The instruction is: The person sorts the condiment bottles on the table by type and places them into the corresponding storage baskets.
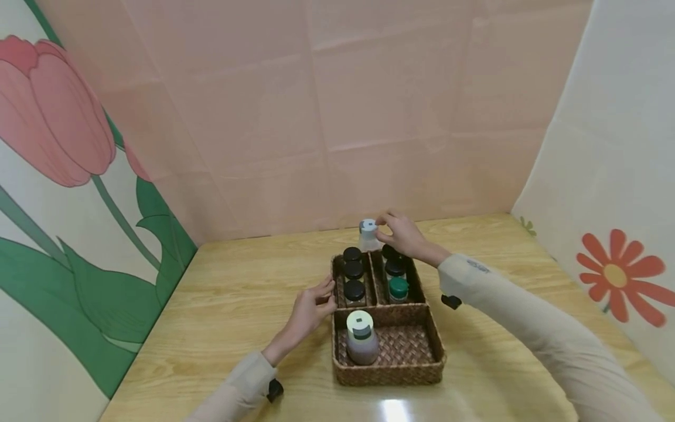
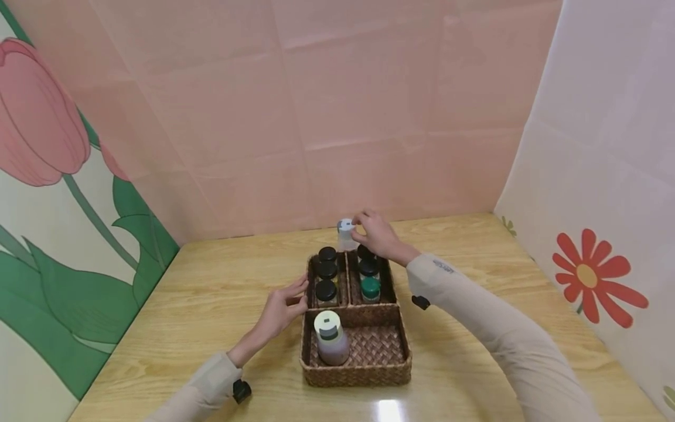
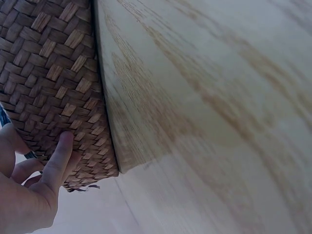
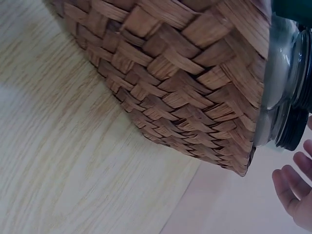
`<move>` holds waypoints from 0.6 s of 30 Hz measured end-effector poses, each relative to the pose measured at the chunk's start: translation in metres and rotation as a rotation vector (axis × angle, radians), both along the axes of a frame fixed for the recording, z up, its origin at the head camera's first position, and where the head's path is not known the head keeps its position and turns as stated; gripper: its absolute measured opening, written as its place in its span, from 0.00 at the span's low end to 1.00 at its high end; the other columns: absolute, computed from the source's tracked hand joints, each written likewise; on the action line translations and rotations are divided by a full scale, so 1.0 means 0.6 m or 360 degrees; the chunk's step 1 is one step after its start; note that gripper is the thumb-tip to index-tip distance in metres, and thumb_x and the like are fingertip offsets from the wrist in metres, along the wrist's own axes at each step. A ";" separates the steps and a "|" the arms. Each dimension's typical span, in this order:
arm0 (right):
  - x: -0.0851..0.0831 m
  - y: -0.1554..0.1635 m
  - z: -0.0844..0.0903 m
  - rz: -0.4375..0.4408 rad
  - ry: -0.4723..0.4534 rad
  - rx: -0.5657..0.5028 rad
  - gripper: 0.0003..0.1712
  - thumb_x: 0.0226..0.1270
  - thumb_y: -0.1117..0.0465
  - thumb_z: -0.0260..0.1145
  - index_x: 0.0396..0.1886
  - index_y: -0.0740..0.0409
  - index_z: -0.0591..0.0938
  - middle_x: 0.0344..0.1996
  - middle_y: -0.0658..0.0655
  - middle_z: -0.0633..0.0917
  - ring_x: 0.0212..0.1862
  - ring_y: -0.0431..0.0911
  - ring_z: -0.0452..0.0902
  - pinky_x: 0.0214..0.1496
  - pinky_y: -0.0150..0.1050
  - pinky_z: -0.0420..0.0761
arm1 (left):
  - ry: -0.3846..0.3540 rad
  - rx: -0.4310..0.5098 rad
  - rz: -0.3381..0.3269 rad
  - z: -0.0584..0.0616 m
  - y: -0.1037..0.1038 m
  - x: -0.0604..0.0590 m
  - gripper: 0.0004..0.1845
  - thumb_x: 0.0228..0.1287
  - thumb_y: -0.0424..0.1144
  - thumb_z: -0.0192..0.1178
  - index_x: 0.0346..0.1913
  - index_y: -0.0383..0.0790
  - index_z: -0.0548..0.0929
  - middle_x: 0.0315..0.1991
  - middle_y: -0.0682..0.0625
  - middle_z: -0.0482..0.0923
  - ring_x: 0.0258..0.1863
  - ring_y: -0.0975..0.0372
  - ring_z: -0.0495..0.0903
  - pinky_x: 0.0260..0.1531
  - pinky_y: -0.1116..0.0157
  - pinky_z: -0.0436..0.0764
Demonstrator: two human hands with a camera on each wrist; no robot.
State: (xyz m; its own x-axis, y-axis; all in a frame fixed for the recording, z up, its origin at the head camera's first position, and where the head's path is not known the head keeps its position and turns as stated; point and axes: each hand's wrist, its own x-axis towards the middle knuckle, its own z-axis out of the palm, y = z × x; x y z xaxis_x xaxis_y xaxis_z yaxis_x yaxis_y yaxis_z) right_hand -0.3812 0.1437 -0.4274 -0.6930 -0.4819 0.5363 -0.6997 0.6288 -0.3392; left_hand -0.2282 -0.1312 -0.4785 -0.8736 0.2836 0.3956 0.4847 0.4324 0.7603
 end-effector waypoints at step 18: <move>-0.022 -0.028 -0.006 -0.0104 -0.0287 0.0100 0.32 0.68 0.58 0.67 0.67 0.70 0.72 0.63 0.72 0.73 0.57 0.64 0.75 0.54 0.58 0.76 | 0.0028 -0.0041 0.0039 -0.003 -0.006 -0.003 0.21 0.62 0.23 0.59 0.59 0.23 0.77 0.65 0.37 0.70 0.54 0.52 0.80 0.28 0.72 0.80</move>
